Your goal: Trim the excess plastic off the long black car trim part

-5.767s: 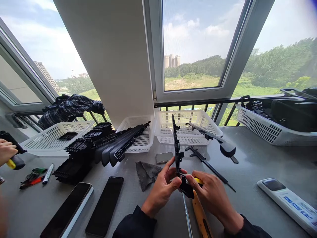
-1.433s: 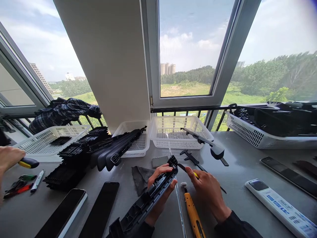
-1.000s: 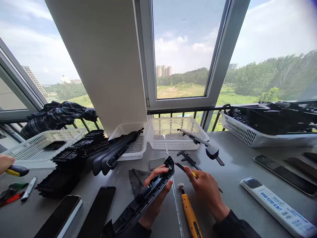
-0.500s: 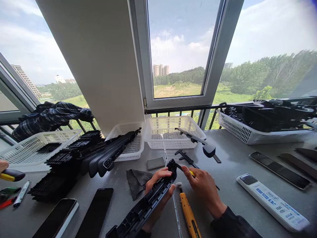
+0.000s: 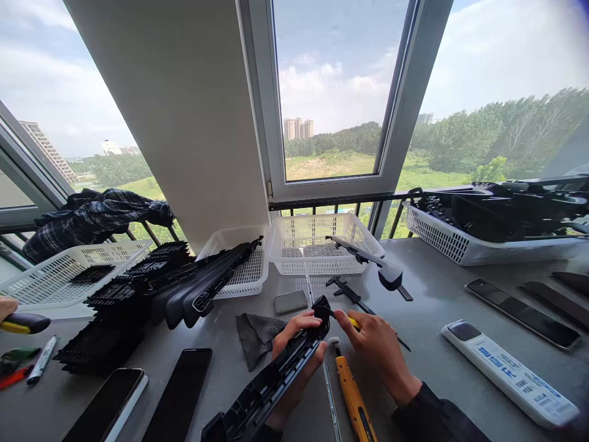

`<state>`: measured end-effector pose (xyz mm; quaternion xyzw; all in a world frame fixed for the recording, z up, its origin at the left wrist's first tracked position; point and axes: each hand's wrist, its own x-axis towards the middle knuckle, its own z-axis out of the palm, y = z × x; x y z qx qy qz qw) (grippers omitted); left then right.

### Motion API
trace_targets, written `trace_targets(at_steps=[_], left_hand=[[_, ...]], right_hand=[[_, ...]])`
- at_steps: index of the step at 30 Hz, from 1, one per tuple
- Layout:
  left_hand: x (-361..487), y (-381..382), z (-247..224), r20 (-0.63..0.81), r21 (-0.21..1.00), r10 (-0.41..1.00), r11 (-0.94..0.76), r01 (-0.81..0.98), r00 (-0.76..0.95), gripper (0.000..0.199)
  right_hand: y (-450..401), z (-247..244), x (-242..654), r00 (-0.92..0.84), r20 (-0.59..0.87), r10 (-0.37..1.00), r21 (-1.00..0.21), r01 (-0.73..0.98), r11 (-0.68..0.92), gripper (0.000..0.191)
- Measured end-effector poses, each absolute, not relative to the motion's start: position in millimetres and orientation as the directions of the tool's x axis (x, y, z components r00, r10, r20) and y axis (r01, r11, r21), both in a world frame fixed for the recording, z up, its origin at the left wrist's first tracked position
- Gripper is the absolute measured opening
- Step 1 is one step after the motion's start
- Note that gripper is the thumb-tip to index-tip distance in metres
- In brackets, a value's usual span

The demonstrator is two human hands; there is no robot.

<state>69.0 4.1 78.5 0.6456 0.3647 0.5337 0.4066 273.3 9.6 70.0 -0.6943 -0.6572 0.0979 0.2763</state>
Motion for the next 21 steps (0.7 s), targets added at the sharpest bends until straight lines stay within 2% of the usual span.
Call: trace_targets(at_steps=[8, 11, 14, 19, 21], left_hand=[[68, 3, 80, 0.395, 0.916, 0.904, -0.402, 0.007, 0.165, 0.022], [65, 5, 81, 0.359, 0.927, 0.916, -0.372, 0.043, 0.181, 0.026], [61, 8, 77, 0.36, 0.927, 0.925, -0.37, 0.069, 0.125, 0.03], [61, 12, 72, 0.277, 0.961, 0.952, -0.273, -0.046, 0.133, 0.049], [61, 12, 75, 0.245, 0.969, 0.957, -0.24, -0.053, 0.154, 0.049]], right_hand=[[13, 71, 280, 0.202, 0.163, 0.966, -0.499, 0.862, -0.096, 0.076], [14, 73, 282, 0.226, 0.145, 0.963, -0.514, 0.849, -0.122, 0.077], [14, 75, 284, 0.249, 0.13, 0.96, -0.544, 0.827, -0.14, 0.076], [10, 75, 281, 0.171, 0.199, 0.965, -0.605, 0.796, -0.017, 0.074], [7, 74, 277, 0.105, 0.238, 0.966, -0.609, 0.79, 0.065, 0.072]])
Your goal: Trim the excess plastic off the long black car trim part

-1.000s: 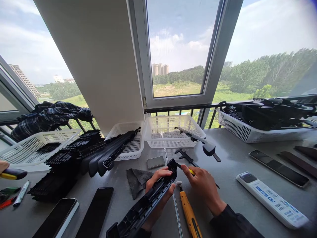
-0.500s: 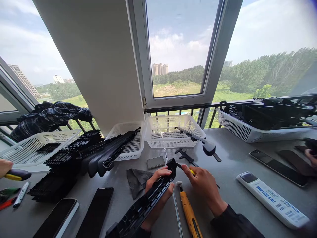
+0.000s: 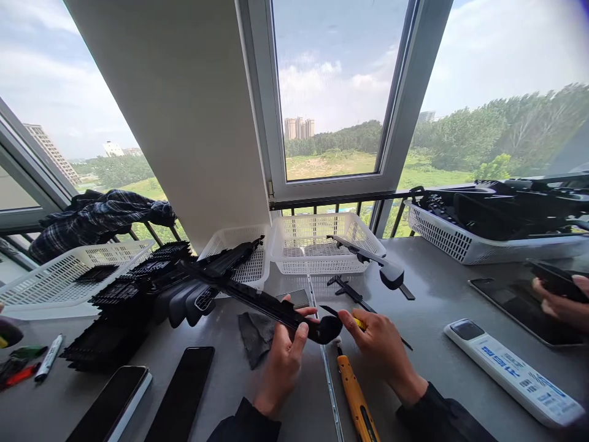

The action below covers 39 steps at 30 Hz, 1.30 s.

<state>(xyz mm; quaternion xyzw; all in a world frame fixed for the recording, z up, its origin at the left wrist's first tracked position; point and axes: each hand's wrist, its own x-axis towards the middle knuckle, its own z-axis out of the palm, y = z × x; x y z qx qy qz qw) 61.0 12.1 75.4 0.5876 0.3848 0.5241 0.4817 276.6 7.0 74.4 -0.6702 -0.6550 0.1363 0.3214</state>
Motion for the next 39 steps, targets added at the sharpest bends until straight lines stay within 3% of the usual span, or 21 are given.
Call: trace_targets(at_steps=[5, 11, 17, 26, 33, 39], left_hand=[[61, 11, 94, 0.099, 0.994, 0.977, -0.108, 0.035, 0.191, 0.054], [66, 10, 96, 0.026, 1.0, 0.976, -0.024, -0.012, 0.215, 0.057], [69, 9, 89, 0.023, 0.999, 0.98, -0.016, -0.037, 0.199, 0.052], [73, 7, 88, 0.047, 0.991, 0.995, -0.036, -0.133, 0.085, 0.051], [73, 7, 85, 0.055, 0.991, 0.989, -0.038, -0.126, 0.136, 0.049], [73, 7, 83, 0.053, 0.989, 0.991, -0.036, -0.147, 0.119, 0.049]], right_hand=[[2, 72, 267, -0.015, 0.271, 0.963, -0.621, 0.761, 0.186, 0.069], [1, 72, 263, -0.061, 0.258, 0.964, -0.602, 0.771, 0.21, 0.07], [0, 72, 262, 0.027, 0.277, 0.961, -0.59, 0.794, 0.148, 0.069], [-5, 70, 260, -0.071, 0.279, 0.958, -0.624, 0.745, 0.237, 0.066], [-1, 72, 272, 0.088, 0.296, 0.951, -0.669, 0.73, 0.141, 0.067], [-1, 69, 264, 0.026, 0.284, 0.959, -0.631, 0.758, 0.166, 0.066]])
